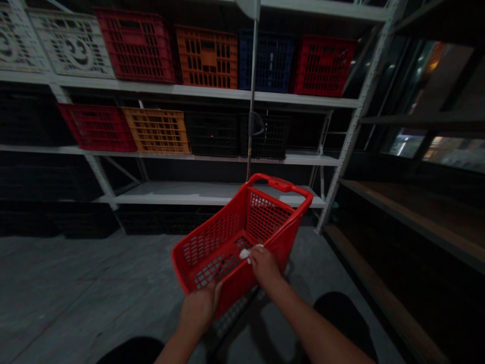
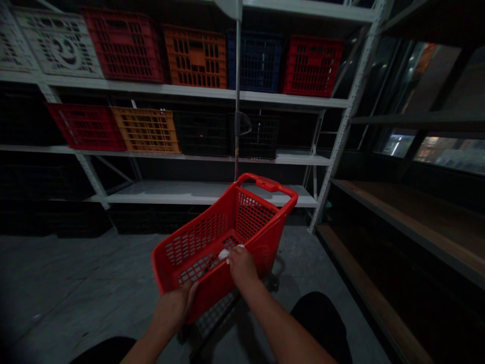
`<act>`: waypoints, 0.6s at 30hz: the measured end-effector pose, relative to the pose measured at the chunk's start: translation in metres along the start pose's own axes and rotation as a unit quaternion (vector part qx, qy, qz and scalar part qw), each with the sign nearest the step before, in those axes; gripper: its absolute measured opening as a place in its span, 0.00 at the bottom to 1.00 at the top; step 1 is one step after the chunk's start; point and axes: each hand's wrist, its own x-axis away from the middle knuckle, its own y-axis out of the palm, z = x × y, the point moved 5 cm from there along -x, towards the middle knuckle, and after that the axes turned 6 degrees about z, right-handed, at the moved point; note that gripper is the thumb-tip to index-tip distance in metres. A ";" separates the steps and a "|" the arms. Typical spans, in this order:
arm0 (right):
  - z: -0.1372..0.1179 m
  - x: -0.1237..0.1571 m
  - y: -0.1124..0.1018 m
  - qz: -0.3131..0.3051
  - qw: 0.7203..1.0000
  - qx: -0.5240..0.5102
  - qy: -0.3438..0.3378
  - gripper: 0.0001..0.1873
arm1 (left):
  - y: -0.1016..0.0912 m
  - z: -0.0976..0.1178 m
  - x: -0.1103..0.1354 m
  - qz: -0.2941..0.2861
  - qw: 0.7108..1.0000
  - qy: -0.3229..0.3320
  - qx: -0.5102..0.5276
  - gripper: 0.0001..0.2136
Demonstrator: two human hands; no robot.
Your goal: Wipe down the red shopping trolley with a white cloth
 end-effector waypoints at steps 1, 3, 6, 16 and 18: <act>-0.012 0.006 0.007 -0.010 1.000 -0.011 -0.012 0.13 | -0.001 -0.002 -0.001 -0.003 1.000 0.000 0.003 0.23; -0.026 0.012 0.014 -0.022 0.999 -0.027 -0.025 0.15 | -0.002 -0.008 -0.002 -0.020 1.000 -0.007 0.004 0.24; -0.022 0.007 0.004 -0.029 0.999 -0.032 -0.028 0.16 | -0.004 -0.019 -0.003 -0.048 0.999 -0.014 -0.004 0.25; 0.068 -0.043 -0.090 0.077 0.987 0.120 0.077 0.13 | -0.008 -0.063 -0.012 -0.099 0.994 -0.018 0.032 0.24; 0.057 -0.039 -0.083 0.066 0.987 0.127 0.077 0.13 | -0.010 -0.065 -0.015 -0.100 0.994 -0.022 0.029 0.25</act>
